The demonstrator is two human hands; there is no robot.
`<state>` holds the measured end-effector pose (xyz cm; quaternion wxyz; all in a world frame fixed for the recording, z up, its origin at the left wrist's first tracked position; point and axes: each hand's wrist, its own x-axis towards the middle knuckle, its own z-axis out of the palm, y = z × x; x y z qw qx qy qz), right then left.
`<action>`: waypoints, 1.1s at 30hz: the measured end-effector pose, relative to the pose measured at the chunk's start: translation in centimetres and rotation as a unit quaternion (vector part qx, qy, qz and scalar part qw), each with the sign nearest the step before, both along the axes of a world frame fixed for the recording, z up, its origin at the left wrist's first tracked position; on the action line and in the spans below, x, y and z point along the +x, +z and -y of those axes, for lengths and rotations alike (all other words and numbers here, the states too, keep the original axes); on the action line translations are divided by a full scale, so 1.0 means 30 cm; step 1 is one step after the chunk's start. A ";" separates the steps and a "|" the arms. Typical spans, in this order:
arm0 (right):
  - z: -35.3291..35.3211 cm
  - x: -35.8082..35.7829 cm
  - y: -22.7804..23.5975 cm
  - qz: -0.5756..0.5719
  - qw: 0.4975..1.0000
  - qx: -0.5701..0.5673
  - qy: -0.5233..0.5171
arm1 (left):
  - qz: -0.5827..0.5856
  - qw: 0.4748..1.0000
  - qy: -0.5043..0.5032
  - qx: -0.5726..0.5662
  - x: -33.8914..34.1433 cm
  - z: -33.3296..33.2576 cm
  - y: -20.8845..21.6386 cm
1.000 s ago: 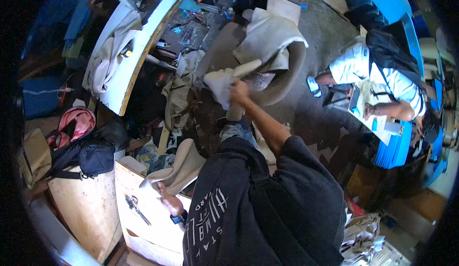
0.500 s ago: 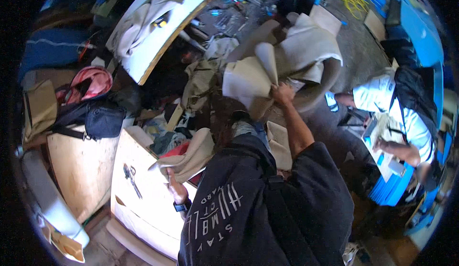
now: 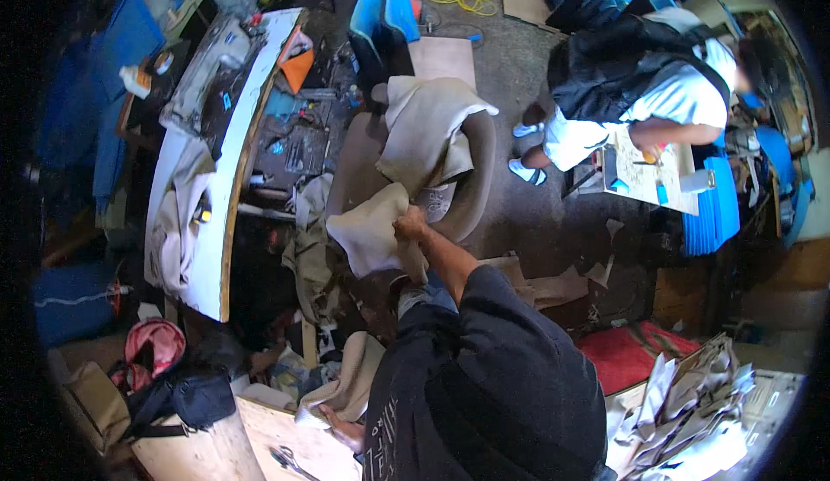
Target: Cutting a specific pattern out of a large roll of upholstery fabric using scissors.
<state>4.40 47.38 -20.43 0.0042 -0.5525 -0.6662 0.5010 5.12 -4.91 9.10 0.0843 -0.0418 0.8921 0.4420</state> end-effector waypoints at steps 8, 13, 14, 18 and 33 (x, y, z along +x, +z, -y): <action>0.008 -0.101 0.108 0.184 0.937 0.068 0.290 | 0.005 0.966 0.081 0.245 -0.373 -0.372 -0.219; -0.130 -0.025 -0.374 0.096 0.853 0.240 0.453 | 0.010 0.952 0.018 0.305 -0.413 -0.569 -0.258; -0.186 0.027 -0.437 0.085 0.829 0.273 0.480 | 0.015 0.948 0.002 0.319 -0.411 -0.601 -0.260; 0.069 -0.136 -0.110 0.152 0.847 0.171 0.479 | -0.033 0.955 0.051 0.291 -0.458 -0.490 -0.271; 0.079 0.251 0.345 -0.249 0.955 -0.155 -0.049 | -0.068 0.935 -0.003 0.349 -0.403 -0.520 -0.306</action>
